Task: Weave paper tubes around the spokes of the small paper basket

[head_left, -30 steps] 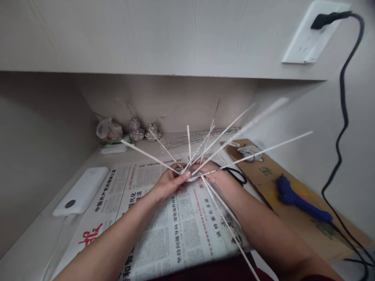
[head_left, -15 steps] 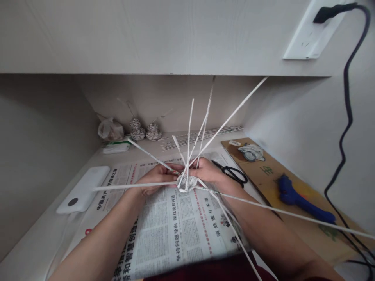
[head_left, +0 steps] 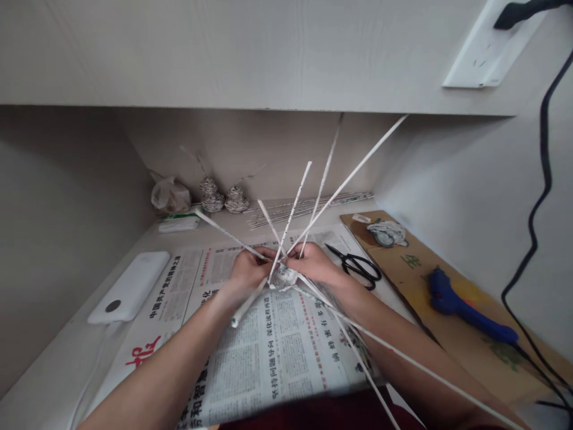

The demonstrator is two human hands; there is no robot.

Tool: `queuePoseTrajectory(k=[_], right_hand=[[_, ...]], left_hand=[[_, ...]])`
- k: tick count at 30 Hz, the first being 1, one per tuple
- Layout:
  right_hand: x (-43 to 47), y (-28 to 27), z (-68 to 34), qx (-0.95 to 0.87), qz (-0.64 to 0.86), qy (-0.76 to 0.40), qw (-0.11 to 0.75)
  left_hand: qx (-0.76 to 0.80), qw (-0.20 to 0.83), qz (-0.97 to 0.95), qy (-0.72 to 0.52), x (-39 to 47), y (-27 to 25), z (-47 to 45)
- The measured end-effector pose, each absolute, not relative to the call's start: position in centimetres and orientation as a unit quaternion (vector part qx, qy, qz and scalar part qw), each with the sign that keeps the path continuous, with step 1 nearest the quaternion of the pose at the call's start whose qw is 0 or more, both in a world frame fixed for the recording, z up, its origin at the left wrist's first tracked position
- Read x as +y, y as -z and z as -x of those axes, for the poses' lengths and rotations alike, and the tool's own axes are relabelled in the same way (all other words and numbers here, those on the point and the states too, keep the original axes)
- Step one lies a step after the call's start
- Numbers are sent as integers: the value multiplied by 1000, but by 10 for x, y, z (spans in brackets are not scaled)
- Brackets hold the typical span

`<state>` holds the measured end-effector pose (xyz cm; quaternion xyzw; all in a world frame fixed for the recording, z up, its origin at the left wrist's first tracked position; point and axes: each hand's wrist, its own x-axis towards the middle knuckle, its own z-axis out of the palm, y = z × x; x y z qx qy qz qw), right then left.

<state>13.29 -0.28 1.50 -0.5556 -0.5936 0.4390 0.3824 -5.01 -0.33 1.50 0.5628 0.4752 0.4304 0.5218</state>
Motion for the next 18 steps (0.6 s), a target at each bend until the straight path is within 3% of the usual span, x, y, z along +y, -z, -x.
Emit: queuePoseTrajectory(k=[5,13,18], right_hand=[[-6,-18,-131,-561,590,-439,381],[-3,-14,-131,-583,587,-420,373],[-2,-11,-132,-610,570,-407,371]], left_hand=[[468,524,-549,-453,-4,-18,47],[430,630,-487,-426,-2,-10,48],[451,627,-468,-430,-5,-14,47]])
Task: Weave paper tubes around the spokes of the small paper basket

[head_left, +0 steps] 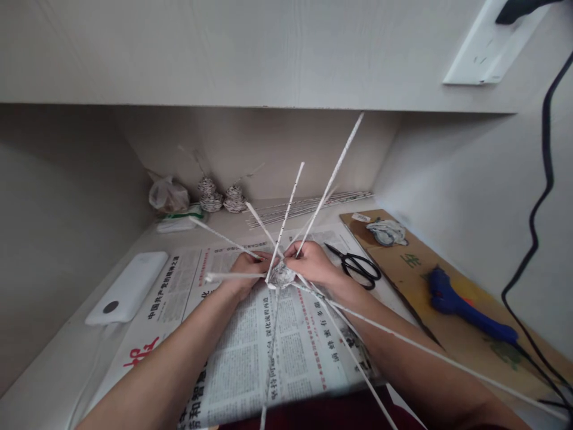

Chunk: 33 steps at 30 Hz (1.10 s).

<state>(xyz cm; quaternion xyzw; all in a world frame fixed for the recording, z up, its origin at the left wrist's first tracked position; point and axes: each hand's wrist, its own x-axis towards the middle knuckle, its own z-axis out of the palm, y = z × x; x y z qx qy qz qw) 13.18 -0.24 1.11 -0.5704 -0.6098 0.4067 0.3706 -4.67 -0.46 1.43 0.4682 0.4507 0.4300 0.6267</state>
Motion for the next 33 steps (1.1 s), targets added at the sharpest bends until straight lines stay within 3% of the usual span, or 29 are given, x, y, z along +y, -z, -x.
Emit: queuePoseTrajectory(k=[6,13,19,27,33], right_hand=[[-4,-12,-129,-606,569,-411,373],[-7,-13,-126,-594,573,-403,395],[-5,-13,-129,-617,572,-390,375],[-10,-19,-124,-565,604,-409,386],[-10,-19,-123,-585,621,-356,382]], left_hand=[[453,607,-479,-444,-3,-9,44],[486,486,-557,-466,1,0,48],[454,577,-507,-452,0,-2,47],[477,565,-471,-480,0,-1,45],[485,571,-442,-493,-3,-3,40]])
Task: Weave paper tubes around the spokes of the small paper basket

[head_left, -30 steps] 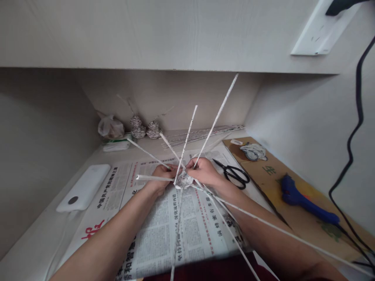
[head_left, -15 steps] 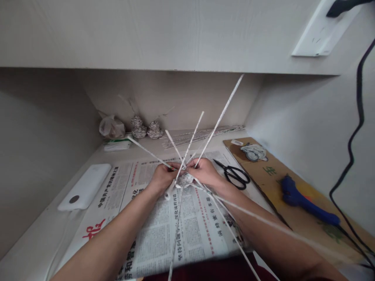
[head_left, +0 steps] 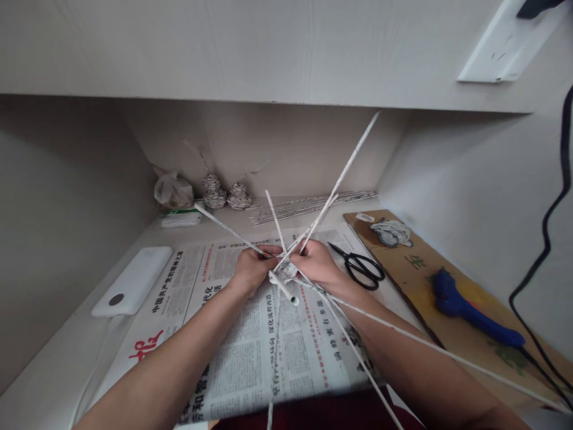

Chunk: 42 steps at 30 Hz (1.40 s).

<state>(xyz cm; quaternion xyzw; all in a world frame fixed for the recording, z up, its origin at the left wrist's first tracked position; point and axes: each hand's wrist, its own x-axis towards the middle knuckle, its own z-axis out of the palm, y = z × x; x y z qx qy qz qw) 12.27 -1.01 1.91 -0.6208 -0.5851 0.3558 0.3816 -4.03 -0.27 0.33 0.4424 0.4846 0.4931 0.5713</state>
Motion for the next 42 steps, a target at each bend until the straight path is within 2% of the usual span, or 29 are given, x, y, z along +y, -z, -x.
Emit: queuePoseTrajectory(k=[9,17,26,33,39,42], right_hand=[[-7,-15,-124,-616,591,-347,389],[-14,-19,-119,-607,586,-366,392],[-16,-27,-113,-507,592,-486,395],[-12,-21,-114,-539,565,-450,433],[-13,-12,-111,-494,526,-516,461],[-14,-14,-111,-510,551,-477,458]], left_hand=[[441,609,-453,-479,0,-1,43],[458,570,-467,-496,2,5,45],[453,557,-467,-516,-1,-3,42],[453,551,-473,-517,2,0,42],[468,528,-499,-503,2,-1,47],[473,527,-498,-501,1,-3,46]])
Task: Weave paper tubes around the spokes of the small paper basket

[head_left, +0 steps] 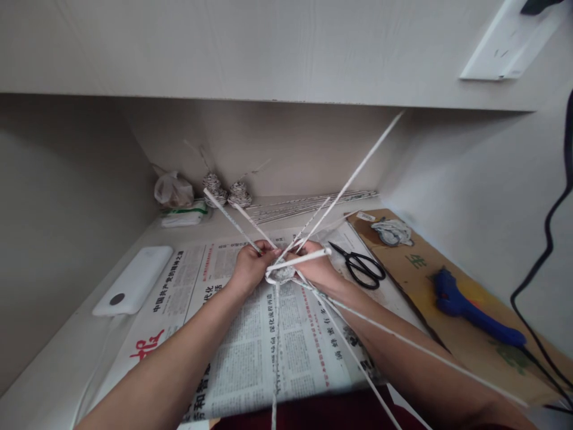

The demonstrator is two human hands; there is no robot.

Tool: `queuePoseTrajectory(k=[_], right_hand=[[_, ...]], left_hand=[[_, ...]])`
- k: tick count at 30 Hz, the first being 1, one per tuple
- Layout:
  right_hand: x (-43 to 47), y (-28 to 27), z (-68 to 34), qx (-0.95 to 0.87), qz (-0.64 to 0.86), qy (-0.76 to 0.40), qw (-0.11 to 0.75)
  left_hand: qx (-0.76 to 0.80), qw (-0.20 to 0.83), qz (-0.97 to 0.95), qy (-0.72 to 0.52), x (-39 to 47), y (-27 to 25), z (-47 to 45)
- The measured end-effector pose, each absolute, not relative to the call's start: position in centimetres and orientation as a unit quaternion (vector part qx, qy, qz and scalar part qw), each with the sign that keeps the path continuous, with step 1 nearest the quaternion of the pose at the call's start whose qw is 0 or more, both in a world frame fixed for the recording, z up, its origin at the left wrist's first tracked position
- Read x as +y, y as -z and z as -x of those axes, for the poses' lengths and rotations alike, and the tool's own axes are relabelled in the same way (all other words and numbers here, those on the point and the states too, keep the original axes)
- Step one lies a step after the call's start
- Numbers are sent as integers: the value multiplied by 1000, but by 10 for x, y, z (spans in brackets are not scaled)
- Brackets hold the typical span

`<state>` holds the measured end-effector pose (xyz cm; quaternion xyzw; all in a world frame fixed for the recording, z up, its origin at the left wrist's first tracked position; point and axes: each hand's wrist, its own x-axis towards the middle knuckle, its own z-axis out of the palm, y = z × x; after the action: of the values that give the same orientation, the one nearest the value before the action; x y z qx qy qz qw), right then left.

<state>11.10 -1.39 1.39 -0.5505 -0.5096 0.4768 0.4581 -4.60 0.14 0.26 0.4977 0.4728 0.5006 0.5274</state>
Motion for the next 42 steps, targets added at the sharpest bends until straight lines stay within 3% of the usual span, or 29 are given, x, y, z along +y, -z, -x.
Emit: queuePoseTrajectory(k=[14,22,31,38,42], right_hand=[[-3,-2,-119,-624,547,-382,407],[-4,-6,-121,-596,573,-408,387],[0,-8,-127,-615,576,-408,351],[-11,-27,-138,-609,523,-547,237],[-6,-36,-154,-715,505,-443,195]], left_hand=[[453,637,-462,-420,1,-8,51],[524,525,-504,-443,4,-3,52],[528,511,-544,-405,6,-1,55],[542,481,-561,-401,17,-5,76],[542,517,-544,-378,19,-13,82]])
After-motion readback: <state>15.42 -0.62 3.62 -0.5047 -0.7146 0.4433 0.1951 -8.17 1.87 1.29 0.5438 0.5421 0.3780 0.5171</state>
